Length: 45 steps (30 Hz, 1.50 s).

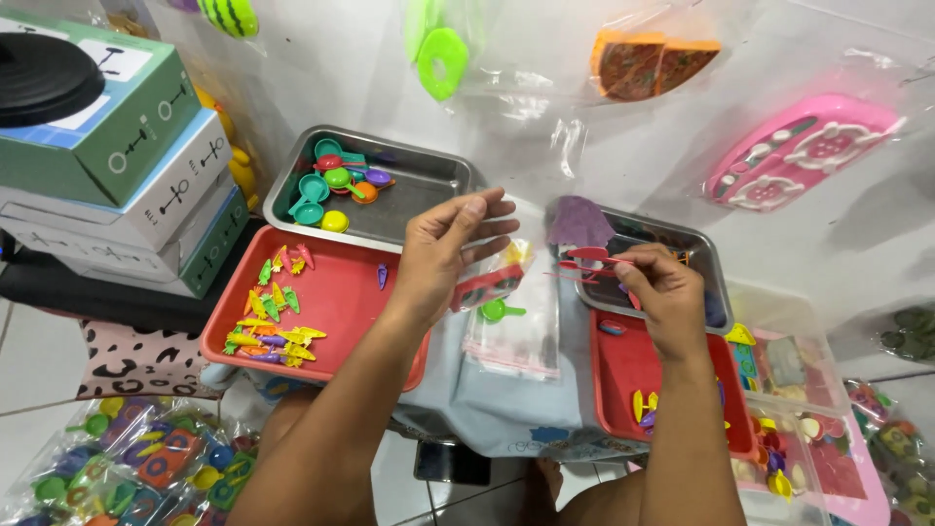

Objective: Sorting, cleaning, and packing small plastic toy components into trays and bags.

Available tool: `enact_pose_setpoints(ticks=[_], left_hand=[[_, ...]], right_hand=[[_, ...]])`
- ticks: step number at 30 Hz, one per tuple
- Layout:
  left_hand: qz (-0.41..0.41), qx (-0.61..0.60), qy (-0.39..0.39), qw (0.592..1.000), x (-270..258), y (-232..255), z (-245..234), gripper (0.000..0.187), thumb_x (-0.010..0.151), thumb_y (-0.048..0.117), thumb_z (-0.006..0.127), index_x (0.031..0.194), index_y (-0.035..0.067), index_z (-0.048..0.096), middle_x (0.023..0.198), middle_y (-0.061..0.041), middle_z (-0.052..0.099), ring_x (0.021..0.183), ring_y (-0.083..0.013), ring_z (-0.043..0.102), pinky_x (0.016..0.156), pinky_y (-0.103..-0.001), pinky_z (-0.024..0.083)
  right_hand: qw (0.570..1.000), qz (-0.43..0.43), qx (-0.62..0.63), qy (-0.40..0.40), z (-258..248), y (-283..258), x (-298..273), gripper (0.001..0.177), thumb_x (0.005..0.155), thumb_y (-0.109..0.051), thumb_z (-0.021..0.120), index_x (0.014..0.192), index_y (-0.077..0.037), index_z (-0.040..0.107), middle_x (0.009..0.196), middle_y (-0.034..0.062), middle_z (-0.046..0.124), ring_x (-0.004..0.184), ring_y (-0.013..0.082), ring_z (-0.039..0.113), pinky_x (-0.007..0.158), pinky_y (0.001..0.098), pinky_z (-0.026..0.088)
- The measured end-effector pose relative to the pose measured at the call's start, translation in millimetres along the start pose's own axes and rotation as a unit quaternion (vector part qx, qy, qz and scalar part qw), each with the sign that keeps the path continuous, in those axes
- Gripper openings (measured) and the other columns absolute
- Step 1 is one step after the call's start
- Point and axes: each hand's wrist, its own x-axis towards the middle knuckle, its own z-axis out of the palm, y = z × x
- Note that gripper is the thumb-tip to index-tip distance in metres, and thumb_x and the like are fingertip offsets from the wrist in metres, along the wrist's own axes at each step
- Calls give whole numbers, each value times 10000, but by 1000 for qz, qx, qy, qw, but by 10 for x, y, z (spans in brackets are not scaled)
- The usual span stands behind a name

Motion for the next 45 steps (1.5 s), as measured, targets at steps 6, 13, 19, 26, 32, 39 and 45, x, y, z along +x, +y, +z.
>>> enact_pose_setpoints(ticks=[6, 13, 19, 26, 32, 39, 45], left_hand=[[1, 85, -44, 995, -68, -20, 203, 277, 1000, 198, 661, 1204, 27, 736, 1081, -167, 775, 988, -233, 746, 869, -384, 626], [19, 93, -152, 984, -100, -42, 217, 287, 962, 154, 669, 1170, -37, 722, 1037, -140, 774, 968, -177, 744, 899, -266, 602], [13, 106, -209, 972, -147, -8, 197, 249, 977, 169, 651, 1104, -22, 747, 1035, -112, 773, 945, -153, 717, 888, -266, 575], [-16, 120, -241, 963, -153, 9, 165, 209, 968, 126, 655, 1080, -18, 759, 1019, -100, 764, 895, -137, 689, 835, -263, 562], [-9, 88, -244, 966, -140, 0, 172, 198, 977, 106, 645, 1093, -21, 743, 1035, -120, 756, 934, -161, 707, 863, -277, 577], [24, 101, -182, 978, -182, -75, 243, 237, 938, 83, 710, 1161, 9, 742, 949, -94, 770, 827, -118, 712, 801, -236, 608], [42, 149, -180, 972, -220, 22, 295, 197, 904, 75, 733, 1061, -41, 758, 940, -140, 790, 806, -134, 735, 719, -210, 601]], right_hand=[[982, -87, 168, 23, -154, -323, 68, 130, 996, -64, 619, 1050, 42, 672, 1072, 157, 606, 1012, 168, 599, 908, 322, 549], [987, -111, 116, 34, -320, -1155, 78, 103, 949, 9, 642, 1023, -62, 649, 1199, 87, 622, 1043, 126, 574, 949, 219, 504], [980, -185, -58, 52, -318, -1621, 185, 92, 1011, 19, 662, 1091, -16, 633, 1257, 134, 613, 1114, 181, 575, 1048, 274, 487], [985, -124, 109, -47, -317, -1518, 210, 94, 976, -87, 616, 1065, -85, 646, 1427, 153, 578, 1272, 219, 591, 1157, 349, 517], [980, 23, 185, -70, -239, -1265, 225, 120, 929, 19, 634, 1034, -4, 686, 1344, 172, 623, 1128, 200, 624, 1023, 299, 515], [991, 46, 95, -76, -74, -1350, 155, 149, 930, 57, 625, 1061, 81, 691, 1102, 145, 717, 866, 149, 629, 830, 247, 534], [990, -137, -27, 13, -76, -1637, 44, 72, 997, -12, 596, 1056, 14, 627, 1342, 173, 600, 1173, 216, 556, 1094, 326, 497]])
